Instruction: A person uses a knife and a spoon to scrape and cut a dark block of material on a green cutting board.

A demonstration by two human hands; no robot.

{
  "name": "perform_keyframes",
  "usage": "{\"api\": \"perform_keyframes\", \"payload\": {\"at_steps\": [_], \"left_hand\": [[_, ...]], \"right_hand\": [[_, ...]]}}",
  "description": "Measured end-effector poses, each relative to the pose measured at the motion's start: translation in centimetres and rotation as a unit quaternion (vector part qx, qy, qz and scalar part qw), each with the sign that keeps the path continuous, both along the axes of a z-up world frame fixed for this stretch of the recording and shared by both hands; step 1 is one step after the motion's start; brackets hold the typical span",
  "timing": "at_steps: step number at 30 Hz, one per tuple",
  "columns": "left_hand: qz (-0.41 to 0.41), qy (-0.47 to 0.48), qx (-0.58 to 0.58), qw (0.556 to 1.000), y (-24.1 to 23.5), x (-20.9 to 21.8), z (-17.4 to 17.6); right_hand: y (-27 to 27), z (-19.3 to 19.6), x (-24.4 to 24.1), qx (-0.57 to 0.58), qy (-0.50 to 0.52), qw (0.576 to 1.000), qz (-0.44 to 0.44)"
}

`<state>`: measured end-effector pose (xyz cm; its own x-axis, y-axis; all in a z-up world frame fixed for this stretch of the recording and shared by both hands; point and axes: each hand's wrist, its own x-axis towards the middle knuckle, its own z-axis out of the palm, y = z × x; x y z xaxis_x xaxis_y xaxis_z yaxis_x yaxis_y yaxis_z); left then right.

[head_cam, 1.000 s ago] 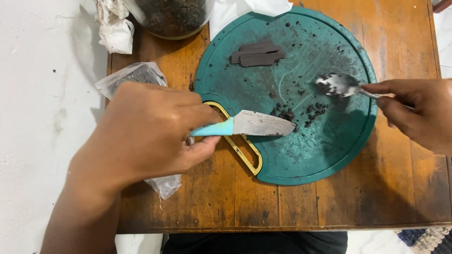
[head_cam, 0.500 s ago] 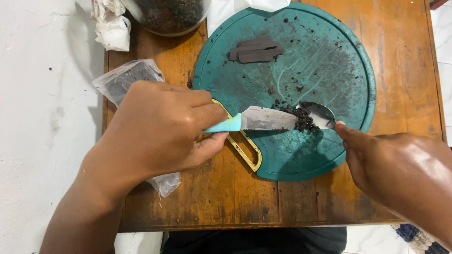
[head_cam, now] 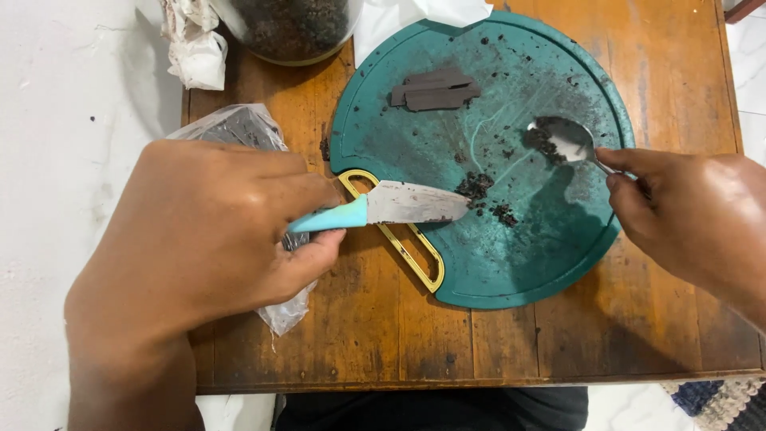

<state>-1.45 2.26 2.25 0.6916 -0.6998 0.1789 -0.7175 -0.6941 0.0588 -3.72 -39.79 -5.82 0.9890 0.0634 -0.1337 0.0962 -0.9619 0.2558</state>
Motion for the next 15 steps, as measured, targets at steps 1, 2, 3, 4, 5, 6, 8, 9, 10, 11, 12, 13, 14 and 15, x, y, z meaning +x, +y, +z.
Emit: {"api": "perform_keyframes", "payload": {"at_steps": [1,2,3,4,5,6,8,9,10,11,12,13,14,15], "left_hand": [[0.001,0.000,0.000,1.000,-0.1,0.1,0.0],[0.002,0.007,0.002,1.000,-0.3,0.3,0.0],[0.004,0.014,0.003,1.000,-0.4,0.4,-0.1],[0.004,0.014,0.004,1.000,-0.5,0.5,-0.1],[-0.003,0.015,-0.009,1.000,-0.5,0.6,-0.1],[-0.009,0.015,-0.021,1.000,-0.6,0.7,-0.2],[-0.009,0.015,-0.017,1.000,-0.6,0.7,-0.3],[-0.006,0.012,-0.013,1.000,-0.5,0.7,-0.4],[-0.006,0.013,-0.013,1.000,-0.6,0.7,-0.4],[-0.006,0.011,-0.011,1.000,-0.6,0.8,-0.5],[-0.007,0.009,-0.009,1.000,-0.5,0.8,-0.5],[-0.006,0.009,-0.009,1.000,-0.5,0.8,-0.5],[-0.012,0.005,-0.012,1.000,-0.4,0.8,-0.5],[-0.019,0.002,-0.015,1.000,-0.3,0.8,-0.5]], "right_hand": [[1.4,1.2,0.2,0.000,0.000,1.000,0.001],[2.8,2.4,0.4,-0.018,0.042,0.999,-0.015],[4.2,3.5,0.5,-0.035,0.084,0.995,-0.032],[4.2,3.4,0.4,-0.034,0.085,0.995,-0.032],[4.3,3.2,0.3,-0.080,0.077,0.994,0.016],[4.3,3.1,0.1,-0.125,0.068,0.988,0.063],[4.5,3.2,0.6,-0.078,0.065,0.989,0.112],[4.7,3.3,1.0,-0.031,0.058,0.985,0.162],[4.7,3.0,1.0,-0.031,0.058,0.985,0.162],[4.7,2.6,1.2,-0.068,0.075,0.982,0.162],[4.8,2.3,1.3,-0.104,0.091,0.977,0.162],[5.3,2.9,1.7,-0.105,0.091,0.977,0.163],[5.8,3.5,2.0,-0.061,0.149,0.980,0.113],[6.3,4.0,2.4,-0.017,0.205,0.977,0.060]]}}
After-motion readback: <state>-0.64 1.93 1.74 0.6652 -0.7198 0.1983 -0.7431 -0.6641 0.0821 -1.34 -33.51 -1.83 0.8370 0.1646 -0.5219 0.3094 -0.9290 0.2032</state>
